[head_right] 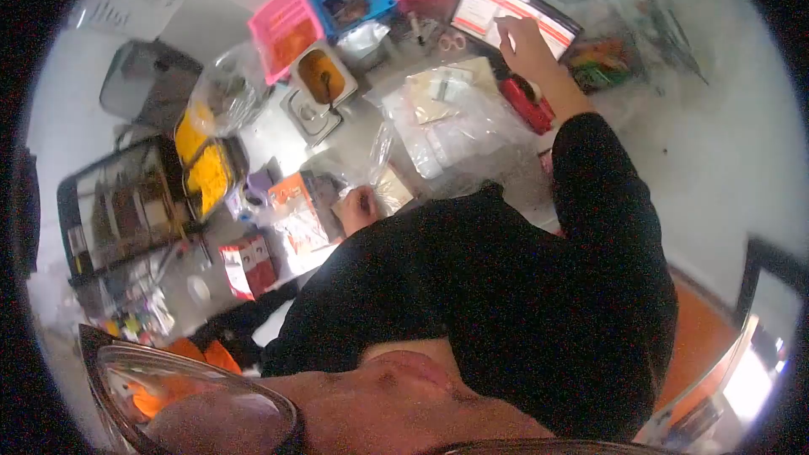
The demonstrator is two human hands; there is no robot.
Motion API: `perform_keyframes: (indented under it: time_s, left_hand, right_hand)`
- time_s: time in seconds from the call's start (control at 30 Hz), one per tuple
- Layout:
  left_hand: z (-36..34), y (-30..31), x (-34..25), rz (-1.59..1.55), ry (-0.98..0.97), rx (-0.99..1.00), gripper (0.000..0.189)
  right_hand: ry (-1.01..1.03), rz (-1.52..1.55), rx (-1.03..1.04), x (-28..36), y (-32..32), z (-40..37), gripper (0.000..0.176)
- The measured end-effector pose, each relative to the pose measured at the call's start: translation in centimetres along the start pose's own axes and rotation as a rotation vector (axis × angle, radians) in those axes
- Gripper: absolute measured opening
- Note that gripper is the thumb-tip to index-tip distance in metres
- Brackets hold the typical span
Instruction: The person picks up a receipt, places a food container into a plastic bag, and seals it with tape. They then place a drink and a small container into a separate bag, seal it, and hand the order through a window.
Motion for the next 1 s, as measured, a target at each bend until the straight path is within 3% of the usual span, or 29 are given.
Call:
perform_keyframes:
  time_s: [0.07,0.13,0.2,0.23,0.27,0.3,0.33,0.37,0.43,0.47,0.57,0.6,0.67,0.7,0.73,0.77,0.83,0.9,1.0]
  left_hand:
    - [0.5,-0.5,0.7,0.042,0.051,0.141,0.009]
    - [1.3,-0.6,2.5,0.125,0.143,0.43,0.019]
    - [3.4,2.2,0.7,0.353,-0.234,0.662,0.041]
    - [4.9,2.8,0.2,0.551,-0.176,0.844,0.046]
    - [7.0,3.2,-2.0,0.575,-0.204,0.871,0.045]
    - [9.0,3.5,-4.1,0.597,-0.233,0.897,0.046]
    - [10.0,3.3,-7.3,0.603,-0.353,0.85,0.043]
    - [10.6,2.8,-10.6,0.596,-0.453,0.786,0.039]
    - [7.8,1.7,-18.3,0.57,-0.494,0.91,0.034]
    - [6.3,1.2,-20.7,0.564,-0.488,0.962,0.031]
    - [5.9,-5.2,-21.7,0.503,-0.85,1.167,0.026]
    - [6.9,-8.6,-20.1,0.441,-0.793,1.315,0.023]
    - [2.3,-9.4,-23.4,0.336,-0.673,1.602,0.024]
    - [-0.1,-9.6,-25.4,0.37,-0.677,1.653,0.025]
    - [-2.5,-9.9,-27.4,0.403,-0.682,1.704,0.026]
    - [-4.6,-10.4,-29.4,0.518,-0.766,1.663,0.026]
    - [-8.1,-11.8,-33.1,0.664,-0.969,1.567,0.028]
    - [-10.8,-12.9,-36.3,0.726,-1.203,1.448,0.029]
    - [-15.8,-13.3,-41.1,0.533,-1.037,1.575,0.027]
  right_hand:
    - [-0.216,0.192,-0.187,2.0,3.8,-5.0,0.025]
    - [-0.424,0.346,-0.341,4.0,5.6,-12.8,0.02]
    - [-0.691,0.355,-0.354,8.9,8.6,-19.8,0.015]
    - [-0.751,0.437,-0.301,10.0,8.3,-23.3,0.015]
    - [-0.84,0.441,-0.188,14.6,11.4,-25.0,0.014]
    - [-0.753,0.387,-0.225,18.0,13.6,-27.1,0.013]
    - [-0.807,0.307,-0.183,21.1,15.4,-29.1,0.012]
    - [-0.85,0.427,-0.18,23.4,16.5,-32.0,0.012]
    - [-0.963,0.46,-0.272,29.0,19.5,-36.7,0.013]
    - [-0.907,0.443,-0.396,31.6,20.9,-39.0,0.012]
    - [-0.743,0.419,-0.766,38.8,24.7,-45.9,0.011]
    - [-0.706,0.432,-0.927,41.2,26.0,-48.4,0.012]
    - [-0.793,0.075,-1.179,46.5,29.5,-54.8,0.014]
    - [-0.89,-0.248,-1.302,48.2,31.0,-60.0,0.014]
    - [-0.849,-0.324,-1.602,50.3,32.8,-63.4,0.015]
    - [-1.044,-0.418,-1.813,53.1,34.3,-66.5,0.014]
    - [-1.319,-0.854,-1.842,55.5,35.7,-80.6,0.013]
    - [-1.14,-0.791,-1.911,56.8,38.2,-84.4,0.038]
    - [-1.362,-0.76,-1.855,57.1,41.0,-86.4,0.04]
Point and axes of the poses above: each hand's wrist, its own z-axis towards the middle knuckle, its own y-axis out of the back of the hand, x = y × z, the point moved 5 cm from there along z, towards the middle knuckle, and after that the axes turned 14 degrees about x, right-handed, at the moved point
